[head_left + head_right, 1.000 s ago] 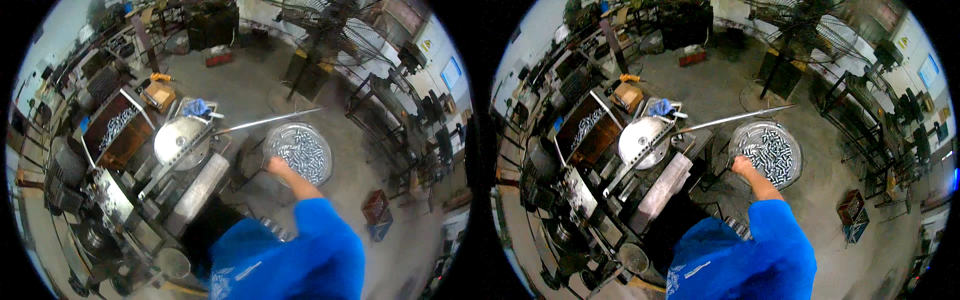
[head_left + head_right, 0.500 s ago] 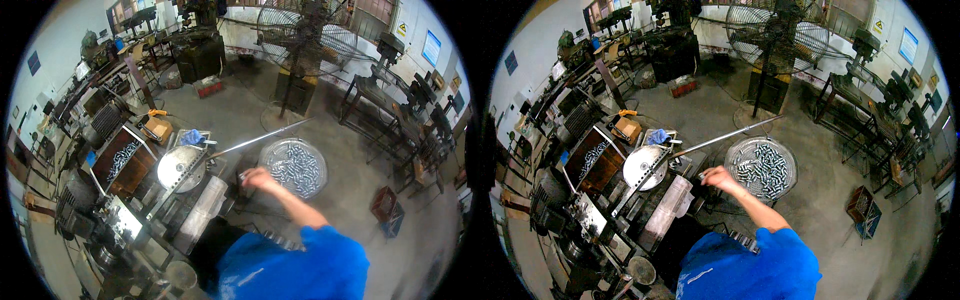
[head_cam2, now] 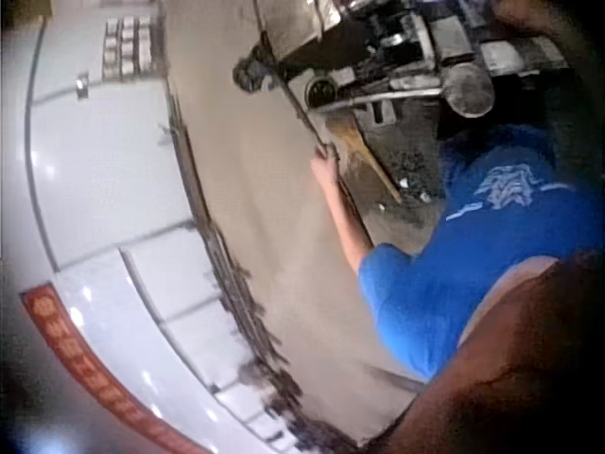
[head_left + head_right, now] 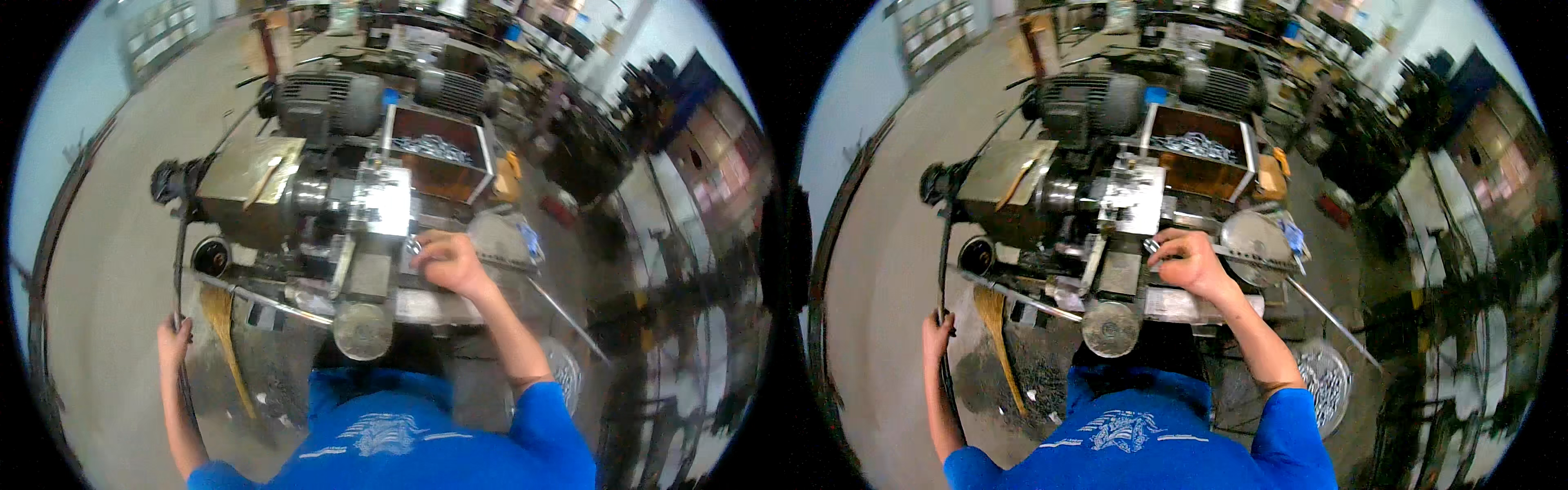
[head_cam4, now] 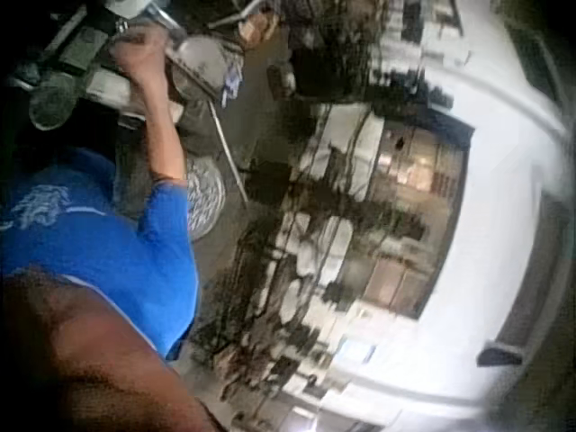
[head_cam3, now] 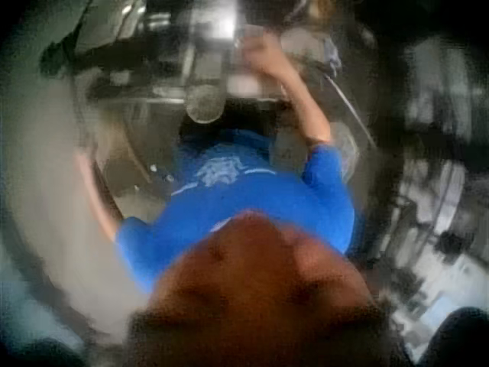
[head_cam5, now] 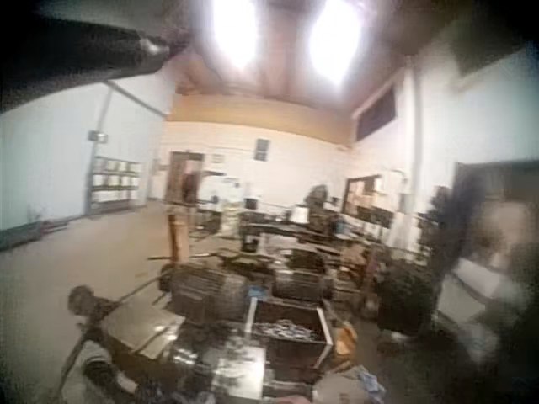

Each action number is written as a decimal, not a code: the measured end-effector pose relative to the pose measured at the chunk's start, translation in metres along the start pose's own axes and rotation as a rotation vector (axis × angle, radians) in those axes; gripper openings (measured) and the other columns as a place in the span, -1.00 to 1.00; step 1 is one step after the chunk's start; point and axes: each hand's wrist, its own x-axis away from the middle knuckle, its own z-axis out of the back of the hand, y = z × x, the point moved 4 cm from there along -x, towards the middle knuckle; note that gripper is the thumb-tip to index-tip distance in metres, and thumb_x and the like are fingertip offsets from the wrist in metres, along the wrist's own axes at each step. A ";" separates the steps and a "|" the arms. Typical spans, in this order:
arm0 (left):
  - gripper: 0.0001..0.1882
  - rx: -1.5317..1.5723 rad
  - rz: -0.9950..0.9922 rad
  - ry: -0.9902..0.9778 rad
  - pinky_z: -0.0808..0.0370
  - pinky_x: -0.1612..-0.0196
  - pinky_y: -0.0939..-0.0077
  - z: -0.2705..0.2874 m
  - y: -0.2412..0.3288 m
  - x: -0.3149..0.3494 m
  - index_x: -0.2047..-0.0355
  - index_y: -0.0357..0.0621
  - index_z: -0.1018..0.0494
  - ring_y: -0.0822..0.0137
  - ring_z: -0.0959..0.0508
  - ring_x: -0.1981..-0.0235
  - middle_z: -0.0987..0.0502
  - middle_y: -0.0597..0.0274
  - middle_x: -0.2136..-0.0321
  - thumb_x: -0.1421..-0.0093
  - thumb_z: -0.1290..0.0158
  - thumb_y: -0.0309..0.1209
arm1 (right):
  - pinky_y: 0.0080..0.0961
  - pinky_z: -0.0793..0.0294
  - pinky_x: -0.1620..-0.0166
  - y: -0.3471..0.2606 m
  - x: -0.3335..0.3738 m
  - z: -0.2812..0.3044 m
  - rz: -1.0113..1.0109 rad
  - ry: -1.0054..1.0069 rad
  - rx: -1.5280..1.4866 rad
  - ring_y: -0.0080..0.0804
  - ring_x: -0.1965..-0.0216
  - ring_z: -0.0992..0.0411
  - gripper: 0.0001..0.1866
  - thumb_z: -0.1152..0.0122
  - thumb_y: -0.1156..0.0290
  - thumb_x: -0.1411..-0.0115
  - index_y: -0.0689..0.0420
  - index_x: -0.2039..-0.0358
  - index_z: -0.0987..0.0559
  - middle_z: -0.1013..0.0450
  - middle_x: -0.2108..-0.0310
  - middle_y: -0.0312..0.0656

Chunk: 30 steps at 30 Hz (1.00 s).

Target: The person operates a metal forming machine in a workshop, repeatedly feeding long metal rods into the device and collecting the resulting small metal parts. The operator uses a long metal rod as a tool to guide the material and retrieve the finished pieces, which are then placed into a collection bin.

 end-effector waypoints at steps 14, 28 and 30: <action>-0.60 -0.463 0.110 0.114 -0.37 0.43 0.30 0.024 -0.017 0.063 0.28 -0.36 -0.34 0.07 -0.44 0.55 -0.41 -0.04 0.61 0.07 -0.10 -0.32 | -0.34 -0.43 0.20 0.041 -0.188 -0.116 0.053 -0.314 0.703 -0.02 0.33 -0.42 -0.77 -0.10 0.41 0.38 0.27 0.64 -0.53 -0.44 0.50 0.11; -0.60 -0.494 0.144 0.192 -0.36 0.39 0.15 0.018 -0.012 0.066 0.28 -0.36 -0.35 -0.11 -0.45 0.46 -0.42 -0.20 0.58 0.11 -0.11 -0.34 | -0.35 -0.43 0.24 0.063 -0.190 -0.111 0.082 -0.324 0.452 -0.02 0.38 -0.43 -0.78 -0.13 0.41 0.35 0.18 0.59 -0.58 -0.44 0.52 0.09; -0.58 -0.525 0.153 0.178 -0.36 0.38 0.15 0.021 -0.008 0.073 0.27 -0.36 -0.35 -0.11 -0.45 0.45 -0.42 -0.20 0.57 0.11 -0.11 -0.33 | -0.35 -0.43 0.25 0.057 -0.193 -0.115 0.013 -0.374 0.494 -0.02 0.39 -0.43 -0.77 -0.13 0.40 0.35 0.19 0.58 -0.58 -0.44 0.52 0.09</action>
